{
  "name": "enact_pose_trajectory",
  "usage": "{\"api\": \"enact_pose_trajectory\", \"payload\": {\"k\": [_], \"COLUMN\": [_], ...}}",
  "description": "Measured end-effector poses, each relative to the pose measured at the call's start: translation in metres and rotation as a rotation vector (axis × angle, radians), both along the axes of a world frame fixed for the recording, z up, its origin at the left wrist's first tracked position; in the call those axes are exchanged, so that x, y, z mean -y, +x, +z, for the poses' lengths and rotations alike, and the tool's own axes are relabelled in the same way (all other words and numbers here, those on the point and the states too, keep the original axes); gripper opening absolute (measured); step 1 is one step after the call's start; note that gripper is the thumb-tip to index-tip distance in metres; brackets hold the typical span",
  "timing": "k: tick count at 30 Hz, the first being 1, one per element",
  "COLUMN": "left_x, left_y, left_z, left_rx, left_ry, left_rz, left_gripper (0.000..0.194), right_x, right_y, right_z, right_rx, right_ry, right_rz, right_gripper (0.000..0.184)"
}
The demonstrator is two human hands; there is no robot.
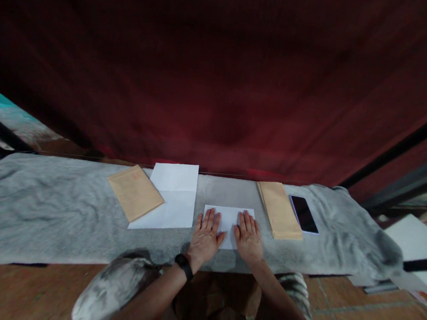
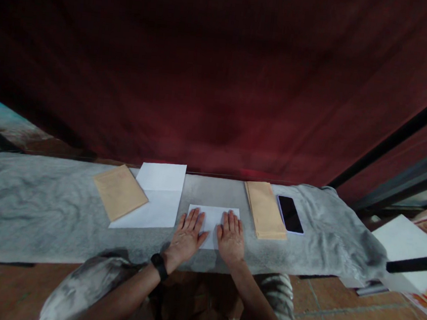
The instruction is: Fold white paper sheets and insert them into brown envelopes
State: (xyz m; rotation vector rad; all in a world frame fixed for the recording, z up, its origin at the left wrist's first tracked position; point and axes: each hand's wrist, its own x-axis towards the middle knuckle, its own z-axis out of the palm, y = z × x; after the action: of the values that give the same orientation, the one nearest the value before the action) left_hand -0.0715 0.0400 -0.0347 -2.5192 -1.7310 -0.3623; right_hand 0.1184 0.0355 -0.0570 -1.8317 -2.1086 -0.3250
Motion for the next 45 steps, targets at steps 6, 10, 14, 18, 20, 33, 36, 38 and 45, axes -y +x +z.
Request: {"api": "enact_pose_trajectory", "payload": {"k": [6,10,14,18,20,33,36,38,45], "left_x": [0.000,0.000,0.000,0.000,0.000,-0.001,-0.001,-0.001,-0.008], "left_y": [0.001,0.000,0.000,0.000,0.001,0.000,0.000,0.000,0.014], "left_z": [0.002,0.001,0.000,0.000,0.001,0.000,0.001,0.002,0.010], "left_rx": [-0.003,-0.007,-0.007,-0.005,-0.007,0.001,0.004,0.011,0.049], "left_ry": [-0.001,0.005,0.000,0.002,0.004,-0.006,0.007,0.015,-0.009], "left_rz": [0.004,0.002,0.005,0.007,0.006,0.003,0.005,-0.009,-0.135], "left_gripper": [0.065,0.065,0.064,0.065,0.065,0.065,0.064,0.061,0.051], "right_x": [0.000,0.001,0.001,0.000,0.000,0.000,0.000,0.000,0.001], "right_y": [-0.001,0.000,0.000,-0.001,-0.001,-0.001,-0.001,-0.002,-0.007], "right_z": [0.001,0.000,0.000,0.001,0.001,0.002,0.003,0.003,0.010], "right_rx": [0.003,-0.010,-0.012,-0.012,-0.018,-0.026,-0.025,-0.027,-0.034], "right_ry": [0.002,0.020,0.028,0.012,0.007,-0.005,-0.004,0.000,-0.024], "right_rz": [0.000,0.005,0.001,0.002,0.001,-0.002,-0.005,-0.009,-0.027], "right_gripper": [0.052,0.053,0.054,0.054,0.055,0.053,0.053,0.053,0.051]}}
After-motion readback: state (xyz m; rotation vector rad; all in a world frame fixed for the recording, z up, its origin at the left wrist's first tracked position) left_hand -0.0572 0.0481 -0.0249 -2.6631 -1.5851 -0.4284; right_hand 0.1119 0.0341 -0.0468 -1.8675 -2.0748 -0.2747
